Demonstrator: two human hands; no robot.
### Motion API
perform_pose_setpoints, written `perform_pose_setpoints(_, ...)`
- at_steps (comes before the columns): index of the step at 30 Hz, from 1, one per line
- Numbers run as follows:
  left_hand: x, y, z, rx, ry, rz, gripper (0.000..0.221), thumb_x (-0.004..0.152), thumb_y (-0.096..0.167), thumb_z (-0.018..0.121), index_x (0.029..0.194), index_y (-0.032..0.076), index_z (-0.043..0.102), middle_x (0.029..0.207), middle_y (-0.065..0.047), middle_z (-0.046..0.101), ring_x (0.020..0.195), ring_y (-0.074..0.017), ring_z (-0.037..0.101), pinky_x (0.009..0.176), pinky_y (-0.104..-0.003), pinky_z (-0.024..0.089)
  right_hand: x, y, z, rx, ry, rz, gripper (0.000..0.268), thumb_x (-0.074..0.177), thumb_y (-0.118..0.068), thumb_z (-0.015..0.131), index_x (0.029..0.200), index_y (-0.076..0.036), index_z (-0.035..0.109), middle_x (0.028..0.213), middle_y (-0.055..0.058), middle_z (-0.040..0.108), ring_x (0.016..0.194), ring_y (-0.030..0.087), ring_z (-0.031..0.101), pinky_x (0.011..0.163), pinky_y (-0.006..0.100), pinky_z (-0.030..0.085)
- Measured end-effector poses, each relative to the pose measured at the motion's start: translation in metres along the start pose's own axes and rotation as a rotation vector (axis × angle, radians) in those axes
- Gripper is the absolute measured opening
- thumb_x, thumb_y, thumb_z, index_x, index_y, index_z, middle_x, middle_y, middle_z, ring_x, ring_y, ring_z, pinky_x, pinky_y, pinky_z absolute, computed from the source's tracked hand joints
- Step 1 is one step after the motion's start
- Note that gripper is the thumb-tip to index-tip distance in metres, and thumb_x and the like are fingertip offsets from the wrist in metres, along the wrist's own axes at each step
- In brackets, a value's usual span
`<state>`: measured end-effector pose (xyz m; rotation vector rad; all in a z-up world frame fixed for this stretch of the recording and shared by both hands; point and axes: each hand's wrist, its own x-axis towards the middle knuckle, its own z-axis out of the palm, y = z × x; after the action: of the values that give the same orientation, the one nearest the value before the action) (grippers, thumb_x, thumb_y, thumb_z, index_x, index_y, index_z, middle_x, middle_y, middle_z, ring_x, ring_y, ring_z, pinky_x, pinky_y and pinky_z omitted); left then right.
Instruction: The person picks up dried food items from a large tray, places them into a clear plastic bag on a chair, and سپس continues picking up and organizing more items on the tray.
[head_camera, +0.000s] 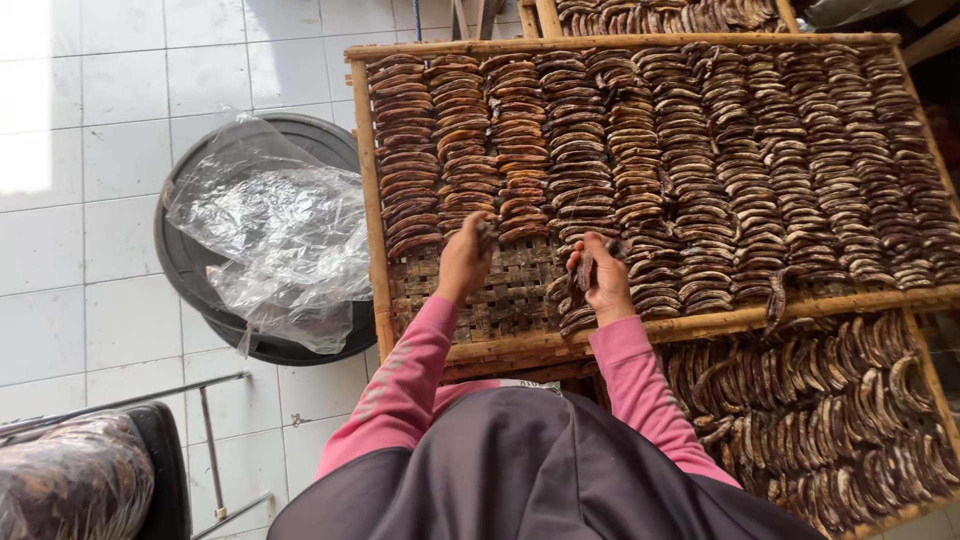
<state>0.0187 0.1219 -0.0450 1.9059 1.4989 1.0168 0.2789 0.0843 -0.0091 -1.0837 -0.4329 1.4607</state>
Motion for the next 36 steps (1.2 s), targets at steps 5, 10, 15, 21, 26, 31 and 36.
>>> perform_pose_setpoints(5,-0.020,-0.002,-0.069,-0.801,-0.024,-0.353,0.064,0.092,0.007,0.068,0.148,0.016,0.040,0.103,-0.007,0.064,0.084,-0.0199,0.064,0.065,-0.036,0.056,0.043,0.038,0.033,-1.042,-0.204,-0.322,0.021,0.088,-0.013,0.078,0.108,-0.009,0.070,0.093,0.011,0.064,0.074,0.026,0.066,0.066,0.041,0.054)
perform_pose_setpoints(10,-0.043,-0.047,-0.089,-1.574,0.331,-0.440,0.061,0.097,0.003,0.064,0.152,0.012,0.041,0.110,-0.006,0.060,0.096,-0.0202,0.070,0.080,-0.034,0.065,0.063,0.077,0.065,-1.828,-0.293,-0.776,0.020,0.089,-0.005,0.072,0.109,-0.011,0.071,0.111,0.011,0.063,0.091,0.030,0.069,0.078,0.043,0.057)
perform_pose_setpoints(15,-0.044,-0.087,-0.075,-1.511,0.489,-0.618,0.065,0.098,0.008,0.074,0.149,0.009,0.034,0.102,-0.011,0.060,0.086,-0.0229,0.065,0.071,-0.036,0.056,0.066,0.078,0.065,-1.722,-0.293,-0.621,0.015,0.090,-0.009,0.073,0.104,-0.006,0.068,0.108,0.012,0.063,0.083,0.026,0.069,0.073,0.040,0.058)
perform_pose_setpoints(21,-0.010,-0.048,-0.027,-0.401,0.152,-0.207,0.086,0.085,0.000,0.079,0.154,0.011,0.030,0.102,-0.006,0.065,0.090,-0.0244,0.071,0.078,-0.036,0.061,0.050,0.024,0.036,-0.625,-0.207,-0.264,0.010,0.099,-0.008,0.068,0.108,-0.005,0.067,0.103,0.012,0.071,0.078,0.020,0.064,0.066,0.035,0.054)
perform_pose_setpoints(26,0.026,-0.023,0.023,0.335,-0.079,0.307,0.074,0.087,-0.005,0.063,0.155,0.012,0.040,0.104,-0.012,0.071,0.087,-0.0273,0.069,0.070,-0.040,0.057,0.025,-0.013,0.011,0.201,-0.158,-0.039,0.015,0.098,-0.016,0.061,0.110,-0.008,0.065,0.109,0.013,0.072,0.087,0.022,0.070,0.077,0.037,0.060)
perform_pose_setpoints(31,0.039,-0.020,0.039,0.417,-0.233,0.288,0.074,0.083,-0.005,0.061,0.153,0.009,0.041,0.093,-0.013,0.069,0.083,-0.0289,0.067,0.065,-0.041,0.055,0.019,-0.002,-0.006,0.449,-0.141,0.090,0.012,0.089,-0.023,0.066,0.092,-0.012,0.062,0.106,0.011,0.072,0.102,0.026,0.075,0.094,0.050,0.063)
perform_pose_setpoints(36,0.029,-0.012,0.008,0.174,-0.163,0.152,0.070,0.082,-0.001,0.068,0.148,0.013,0.047,0.093,-0.011,0.070,0.089,-0.0302,0.067,0.075,-0.042,0.055,0.048,0.027,0.000,0.020,-0.130,0.133,0.017,0.096,-0.021,0.079,0.101,-0.010,0.067,0.102,0.017,0.065,0.092,0.031,0.064,0.089,0.054,0.055)
